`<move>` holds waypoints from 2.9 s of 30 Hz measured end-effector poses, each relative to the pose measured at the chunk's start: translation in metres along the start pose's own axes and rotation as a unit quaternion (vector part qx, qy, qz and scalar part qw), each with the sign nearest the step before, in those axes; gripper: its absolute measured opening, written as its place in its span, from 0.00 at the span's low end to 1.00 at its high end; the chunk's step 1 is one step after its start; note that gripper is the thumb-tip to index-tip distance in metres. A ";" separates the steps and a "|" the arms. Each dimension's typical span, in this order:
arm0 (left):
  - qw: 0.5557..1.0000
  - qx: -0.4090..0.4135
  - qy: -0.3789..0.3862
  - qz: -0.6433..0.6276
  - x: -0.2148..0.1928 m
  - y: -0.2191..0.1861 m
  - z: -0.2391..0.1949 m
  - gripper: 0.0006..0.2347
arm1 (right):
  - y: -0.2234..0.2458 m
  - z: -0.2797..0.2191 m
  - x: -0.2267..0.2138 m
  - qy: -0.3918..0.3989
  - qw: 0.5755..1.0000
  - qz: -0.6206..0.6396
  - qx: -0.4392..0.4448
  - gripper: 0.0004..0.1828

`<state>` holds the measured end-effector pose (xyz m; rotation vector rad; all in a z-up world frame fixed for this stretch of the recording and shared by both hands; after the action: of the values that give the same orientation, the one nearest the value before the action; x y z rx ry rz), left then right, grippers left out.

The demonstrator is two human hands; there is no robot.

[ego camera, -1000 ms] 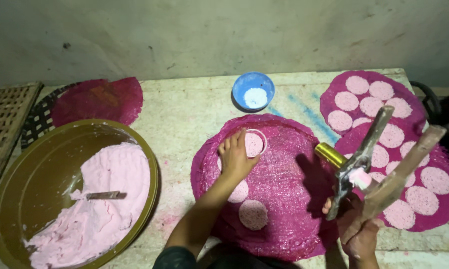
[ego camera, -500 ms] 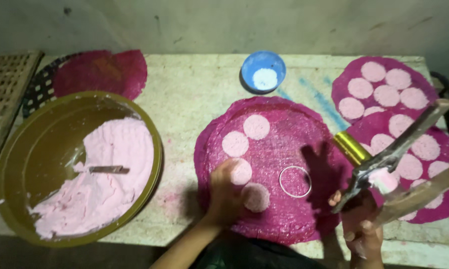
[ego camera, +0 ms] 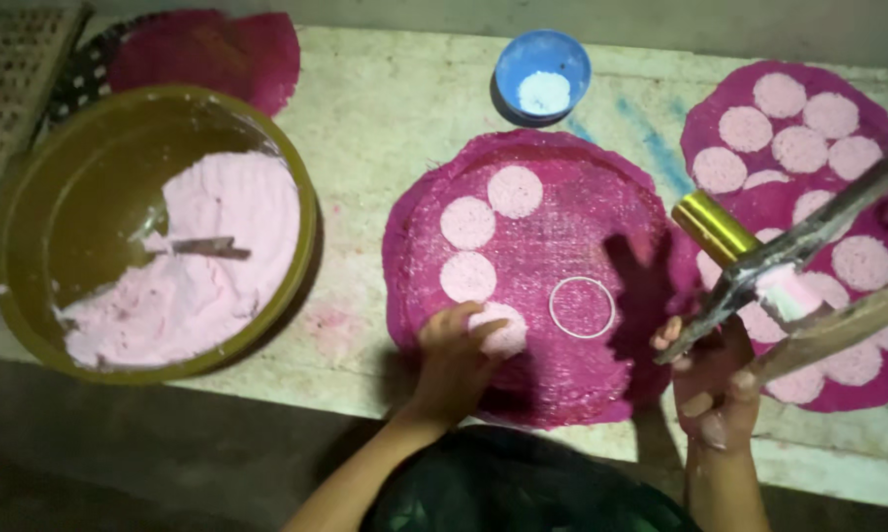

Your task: The person scoops pink dough into a handheld press and stamps circular pieces onto a pink mat. They repeatedly refill the press from a bowl and arrange the finished circles on the mat and a nearby tray.

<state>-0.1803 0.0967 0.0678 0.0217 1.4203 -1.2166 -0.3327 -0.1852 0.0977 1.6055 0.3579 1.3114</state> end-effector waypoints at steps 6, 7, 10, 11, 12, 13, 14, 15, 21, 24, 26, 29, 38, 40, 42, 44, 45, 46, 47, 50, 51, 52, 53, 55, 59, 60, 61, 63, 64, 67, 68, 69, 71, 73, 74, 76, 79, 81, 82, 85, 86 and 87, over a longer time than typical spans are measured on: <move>0.993 0.056 0.058 0.085 0.065 -0.046 0.063 0.12 | 0.027 0.008 -0.033 0.038 0.998 -0.019 0.051 0.56; 0.993 0.045 0.074 0.084 0.070 -0.049 0.066 0.09 | 0.033 0.007 -0.038 0.043 0.997 -0.023 0.053 0.56; 0.992 0.007 0.098 0.078 0.072 -0.048 0.068 0.04 | 0.045 0.004 -0.051 0.061 0.995 -0.030 0.071 0.58; 0.993 -0.005 0.091 0.075 0.068 -0.044 0.069 0.04 | 0.046 0.005 -0.055 0.067 0.994 -0.027 0.083 0.57; 0.994 -0.018 0.085 0.072 0.064 -0.039 0.070 0.04 | 0.046 0.008 -0.058 0.073 0.993 -0.025 0.095 0.57; 0.995 -0.024 0.066 0.075 0.061 -0.035 0.069 0.04 | 0.046 0.007 -0.061 0.078 0.992 -0.025 0.100 0.57; 0.995 -0.029 0.047 0.078 0.058 -0.029 0.070 0.05 | 0.045 0.007 -0.064 0.084 0.991 -0.026 0.105 0.57; 0.996 -0.030 0.028 0.082 0.053 -0.023 0.073 0.06 | 0.042 0.008 -0.065 0.088 0.990 -0.026 0.105 0.58; 0.987 -0.042 0.049 0.147 0.046 0.011 0.096 0.07 | 0.028 0.010 -0.059 0.065 0.994 -0.012 0.091 0.56; 0.978 -0.036 0.046 0.199 0.047 0.023 0.101 0.10 | 0.027 0.008 -0.049 0.071 0.994 -0.023 0.082 0.54; 0.979 -0.028 0.041 0.198 0.046 0.030 0.108 0.11 | 0.027 0.011 -0.041 0.075 0.993 -0.033 0.079 0.54; 0.981 -0.025 0.026 0.190 0.047 0.039 0.111 0.14 | 0.026 0.011 -0.036 0.080 0.992 -0.065 0.079 0.52; 0.997 -0.022 -0.009 0.077 0.028 0.046 0.117 0.13 | -0.003 0.037 -0.039 0.122 0.938 -0.283 0.157 0.51; 0.973 -0.063 -0.030 -0.222 0.018 0.039 0.127 0.15 | -0.009 0.052 -0.032 0.182 0.905 -0.311 0.225 0.49; 0.721 -0.107 -0.069 -0.681 0.005 0.030 0.146 0.21 | -0.012 0.075 -0.017 0.268 0.855 -0.302 0.327 0.50; 0.563 -0.015 -0.014 -0.826 -0.010 0.023 0.152 0.32 | -0.012 0.084 0.000 0.205 0.795 -0.309 0.480 0.45; 0.472 0.033 0.013 -0.881 -0.018 0.022 0.156 0.37 | -0.009 0.092 0.009 0.170 0.756 -0.309 0.551 0.44; 0.435 0.039 0.011 -0.899 -0.020 0.018 0.160 0.37 | 0.002 0.104 0.018 0.187 0.734 -0.332 0.562 0.44; 0.398 0.044 0.007 -0.916 -0.020 0.017 0.164 0.37 | 0.013 0.115 0.026 0.205 0.710 -0.354 0.573 0.43; 0.350 0.057 -0.051 -0.934 -0.007 0.019 0.179 0.25 | 0.032 0.153 0.048 0.276 0.642 -0.461 0.547 0.43; 0.343 0.060 -0.078 -0.934 0.001 0.023 0.185 0.20 | 0.036 0.163 0.053 0.300 0.616 -0.502 0.527 0.44; 0.340 0.054 -0.095 -0.934 0.008 0.029 0.187 0.18 | 0.036 0.171 0.057 0.295 0.601 -0.528 0.522 0.44; 0.338 0.051 -0.112 -0.933 0.014 0.035 0.192 0.16 | 0.037 0.180 0.062 0.291 0.585 -0.555 0.515 0.43; 0.333 0.054 -0.133 -0.932 0.023 0.049 0.200 0.13 | 0.033 0.191 0.072 0.285 0.566 -0.593 0.496 0.45; 0.321 0.071 -0.149 -0.933 0.029 0.081 0.204 0.10 | 0.015 0.198 0.090 0.269 0.553 -0.652 0.444 0.51; 0.317 0.075 -0.151 -0.933 0.029 0.087 0.203 0.10 | 0.010 0.198 0.094 0.263 0.548 -0.670 0.425 0.51; 0.314 0.081 -0.148 -0.934 0.028 0.093 0.202 0.09 | 0.005 0.197 0.098 0.270 0.549 -0.678 0.408 0.52; 0.307 0.093 -0.140 -0.937 0.027 0.103 0.199 0.09 | -0.003 0.194 0.104 0.282 0.549 -0.694 0.372 0.53; 0.296 0.099 -0.134 -0.940 0.028 0.106 0.196 0.10 | -0.006 0.192 0.105 0.287 0.549 -0.688 0.379 0.53; 0.287 0.106 -0.129 -0.943 0.037 0.109 0.190 0.10 | -0.009 0.188 0.103 0.291 0.540 -0.673 0.413 0.53; 0.301 0.098 -0.137 -0.939 0.043 0.108 0.190 0.08 | -0.007 0.188 0.101 0.288 0.531 -0.668 0.434 0.54; 0.315 0.090 -0.145 -0.934 0.048 0.107 0.189 0.07 | -0.006 0.187 0.099 0.285 0.522 -0.663 0.454 0.56; 0.294 0.091 -0.141 -0.941 0.060 0.102 0.193 0.10 | 0.000 0.189 0.094 0.258 0.534 -0.664 0.456 0.54; 0.282 0.087 -0.137 -0.946 0.070 0.098 0.199 0.10 | 0.005 0.192 0.092 0.244 0.546 -0.670 0.439 0.52; 0.281 0.082 -0.137 -0.946 0.074 0.096 0.204 0.10 | 0.007 0.193 0.092 0.245 0.553 -0.676 0.421 0.51; 0.287 0.080 -0.137 -0.945 0.076 0.096 0.215 0.10 | 0.009 0.195 0.093 0.237 0.565 -0.686 0.392 0.48; 0.300 0.084 -0.132 -0.941 0.071 0.099 0.229 0.12 | 0.007 0.196 0.095 0.220 0.576 -0.698 0.364 0.44; 0.297 0.087 -0.116 -0.944 0.063 0.103 0.235 0.12 | 0.002 0.196 0.097 0.217 0.583 -0.706 0.339 0.41; 0.309 0.091 -0.109 -0.941 0.058 0.105 0.237 0.12 | -0.002 0.195 0.097 0.221 0.594 -0.698 0.334 0.40; 0.346 0.096 -0.091 -0.929 0.043 0.115 0.234 0.10 | -0.016 0.192 0.097 0.235 0.619 -0.678 0.319 0.37; 0.359 0.093 -0.088 -0.925 0.038 0.118 0.231 0.09 | -0.021 0.190 0.096 0.240 0.622 -0.675 0.314 0.36; 0.372 0.090 -0.084 -0.920 0.034 0.120 0.228 0.08 | -0.026 0.187 0.096 0.246 0.626 -0.672 0.309 0.35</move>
<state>0.0493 -0.0182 0.0254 -2.0029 0.5050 -2.9062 -0.1265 -0.1963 0.1458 0.8373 2.0615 0.3050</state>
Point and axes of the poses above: each hand's wrist, its own z-axis towards the middle knuckle, its own x-axis out of the palm, y = z × x, the point moved 1 cm from there along z, towards the middle knuckle, and after that the axes turned 3 degrees about x, right-handed, at the moved point
